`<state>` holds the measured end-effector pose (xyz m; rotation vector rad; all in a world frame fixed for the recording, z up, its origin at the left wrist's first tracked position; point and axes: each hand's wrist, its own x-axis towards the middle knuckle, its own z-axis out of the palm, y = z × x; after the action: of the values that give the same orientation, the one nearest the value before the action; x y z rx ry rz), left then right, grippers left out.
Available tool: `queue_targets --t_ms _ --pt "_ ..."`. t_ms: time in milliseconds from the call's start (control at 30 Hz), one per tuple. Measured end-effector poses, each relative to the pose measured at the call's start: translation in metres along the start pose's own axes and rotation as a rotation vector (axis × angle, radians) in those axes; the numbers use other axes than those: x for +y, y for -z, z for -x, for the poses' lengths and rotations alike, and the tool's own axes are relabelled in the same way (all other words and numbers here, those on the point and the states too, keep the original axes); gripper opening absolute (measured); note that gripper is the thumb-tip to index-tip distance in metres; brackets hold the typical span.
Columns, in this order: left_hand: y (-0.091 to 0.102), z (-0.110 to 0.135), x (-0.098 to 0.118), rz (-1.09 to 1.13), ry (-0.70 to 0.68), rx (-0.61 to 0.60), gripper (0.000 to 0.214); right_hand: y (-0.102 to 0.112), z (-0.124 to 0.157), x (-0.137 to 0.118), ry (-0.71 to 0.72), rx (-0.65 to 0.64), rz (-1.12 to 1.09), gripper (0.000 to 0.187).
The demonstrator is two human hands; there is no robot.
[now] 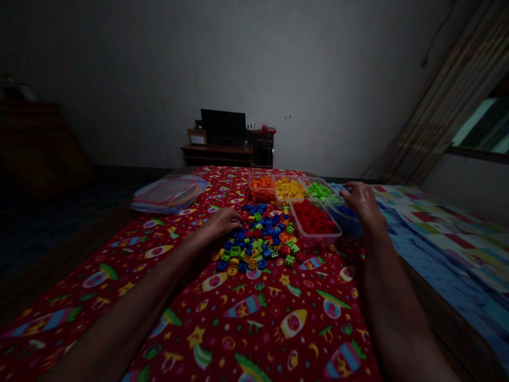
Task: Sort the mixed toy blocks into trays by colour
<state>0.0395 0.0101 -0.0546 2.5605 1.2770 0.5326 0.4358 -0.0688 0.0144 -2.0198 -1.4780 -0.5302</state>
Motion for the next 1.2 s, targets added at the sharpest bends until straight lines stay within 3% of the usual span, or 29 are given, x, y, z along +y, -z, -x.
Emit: queue_targets --t_ms 100,233,300,400,500,667,867,1067,1200 --pt "-0.002 -0.001 -0.002 0.013 -0.032 -0.051 0.029 0.003 0.001 -0.006 0.008 -0.017 0.006 0.030" --pt "-0.002 0.000 -0.001 0.020 -0.006 -0.105 0.028 0.014 0.007 -0.053 0.133 -0.045 -0.092 0.026" --pt "-0.001 0.001 0.000 0.046 0.006 -0.112 0.025 0.017 0.017 -0.086 0.276 -0.169 -0.131 0.024" --pt "-0.001 0.002 0.001 0.093 0.009 -0.079 0.022 0.012 0.040 -0.128 0.509 -0.464 -0.166 0.021" --pt "0.000 0.004 0.003 0.142 0.044 -0.022 0.019 -0.002 0.063 -0.149 0.596 -0.564 -0.123 0.023" --pt "0.005 0.004 0.005 0.391 0.136 0.091 0.024 -0.030 0.085 -0.151 0.710 -0.432 -0.048 0.035" --pt "0.015 0.014 0.007 0.675 0.273 0.164 0.034 -0.043 0.084 -0.154 0.746 -0.574 0.007 0.039" --pt "0.020 0.023 0.013 0.699 0.311 0.209 0.040 -0.063 0.079 -0.139 0.661 -0.435 -0.161 0.034" --pt "0.018 0.020 0.022 0.807 0.337 0.202 0.055 -0.062 0.071 -0.139 0.655 -0.346 -0.348 0.035"
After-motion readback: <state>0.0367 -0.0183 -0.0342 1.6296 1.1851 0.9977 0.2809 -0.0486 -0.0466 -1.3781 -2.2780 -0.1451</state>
